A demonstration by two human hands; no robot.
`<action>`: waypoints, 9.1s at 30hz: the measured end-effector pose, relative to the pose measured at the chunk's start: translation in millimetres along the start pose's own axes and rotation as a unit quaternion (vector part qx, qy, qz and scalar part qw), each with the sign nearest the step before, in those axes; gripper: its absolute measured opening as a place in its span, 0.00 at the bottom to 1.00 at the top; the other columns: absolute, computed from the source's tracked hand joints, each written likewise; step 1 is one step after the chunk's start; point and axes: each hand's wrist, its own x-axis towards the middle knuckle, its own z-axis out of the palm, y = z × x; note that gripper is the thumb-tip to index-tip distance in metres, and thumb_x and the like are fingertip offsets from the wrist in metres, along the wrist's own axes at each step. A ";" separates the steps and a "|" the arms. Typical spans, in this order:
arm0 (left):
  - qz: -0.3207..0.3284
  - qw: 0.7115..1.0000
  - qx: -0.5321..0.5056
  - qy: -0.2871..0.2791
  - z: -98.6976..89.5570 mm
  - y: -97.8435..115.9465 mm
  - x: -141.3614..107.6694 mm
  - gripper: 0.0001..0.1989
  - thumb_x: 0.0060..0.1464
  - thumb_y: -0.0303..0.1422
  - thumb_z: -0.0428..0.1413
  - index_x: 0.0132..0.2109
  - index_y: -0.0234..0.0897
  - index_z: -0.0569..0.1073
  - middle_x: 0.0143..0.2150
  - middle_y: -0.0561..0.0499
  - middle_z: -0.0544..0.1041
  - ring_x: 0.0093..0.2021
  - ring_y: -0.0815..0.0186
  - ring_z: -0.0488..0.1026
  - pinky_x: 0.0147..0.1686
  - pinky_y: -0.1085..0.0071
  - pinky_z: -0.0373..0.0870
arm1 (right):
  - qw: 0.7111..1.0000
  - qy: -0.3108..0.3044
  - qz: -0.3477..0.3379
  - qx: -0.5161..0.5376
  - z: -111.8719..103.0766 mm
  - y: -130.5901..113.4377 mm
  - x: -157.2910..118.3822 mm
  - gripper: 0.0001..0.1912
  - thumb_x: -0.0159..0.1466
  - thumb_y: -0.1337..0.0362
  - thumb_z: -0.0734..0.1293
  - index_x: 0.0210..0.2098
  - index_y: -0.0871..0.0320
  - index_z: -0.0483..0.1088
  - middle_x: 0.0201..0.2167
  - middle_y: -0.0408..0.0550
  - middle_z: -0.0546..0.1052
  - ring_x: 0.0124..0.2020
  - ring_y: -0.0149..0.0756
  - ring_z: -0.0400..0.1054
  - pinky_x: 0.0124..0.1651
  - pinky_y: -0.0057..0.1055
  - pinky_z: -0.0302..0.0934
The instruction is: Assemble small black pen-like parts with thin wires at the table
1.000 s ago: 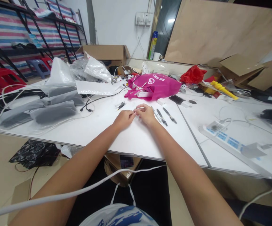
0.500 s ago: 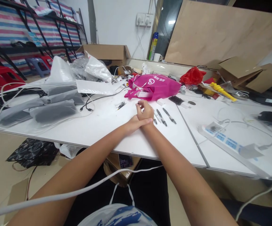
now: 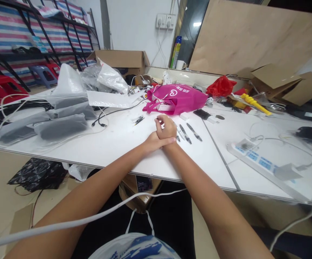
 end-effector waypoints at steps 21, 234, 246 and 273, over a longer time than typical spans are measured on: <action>-0.002 0.999 -0.052 0.002 3.1 -6.0 -1.2 0.29 0.52 0.42 0.71 0.57 0.32 0.77 0.41 0.40 0.82 0.56 0.45 0.78 0.54 0.48 0.77 | 0.997 -0.017 0.063 0.046 -2.8 -12.7 -0.6 0.12 0.72 0.54 0.63 0.46 0.53 0.74 0.38 0.50 0.81 0.38 0.41 0.74 0.46 0.39 0.70; 0.172 0.892 0.416 0.040 -69.9 1.1 20.2 0.15 0.72 0.43 0.42 0.47 0.39 0.69 0.35 0.48 0.76 0.36 0.58 0.73 0.39 0.62 0.63 | 0.865 0.000 0.370 0.338 -12.3 6.5 15.9 0.16 0.59 0.57 0.74 0.40 0.54 0.67 0.35 0.45 0.83 0.34 0.33 0.79 0.34 0.27 0.71; 0.177 0.934 0.306 0.046 -62.2 -7.0 26.0 0.12 0.70 0.39 0.45 0.40 0.40 0.67 0.39 0.49 0.75 0.41 0.60 0.72 0.45 0.62 0.66 | 0.896 -0.036 0.316 0.309 -8.2 4.0 9.8 0.20 0.56 0.50 0.74 0.40 0.53 0.66 0.30 0.43 0.80 0.34 0.36 0.78 0.33 0.30 0.71; 0.150 0.952 0.251 0.094 -64.1 -21.9 34.8 0.06 0.61 0.35 0.58 0.43 0.39 0.69 0.38 0.50 0.79 0.36 0.66 0.74 0.40 0.67 0.69 | 0.862 0.010 0.431 0.268 -8.4 10.4 6.7 0.12 0.59 0.61 0.73 0.39 0.56 0.68 0.32 0.42 0.80 0.30 0.32 0.79 0.32 0.28 0.73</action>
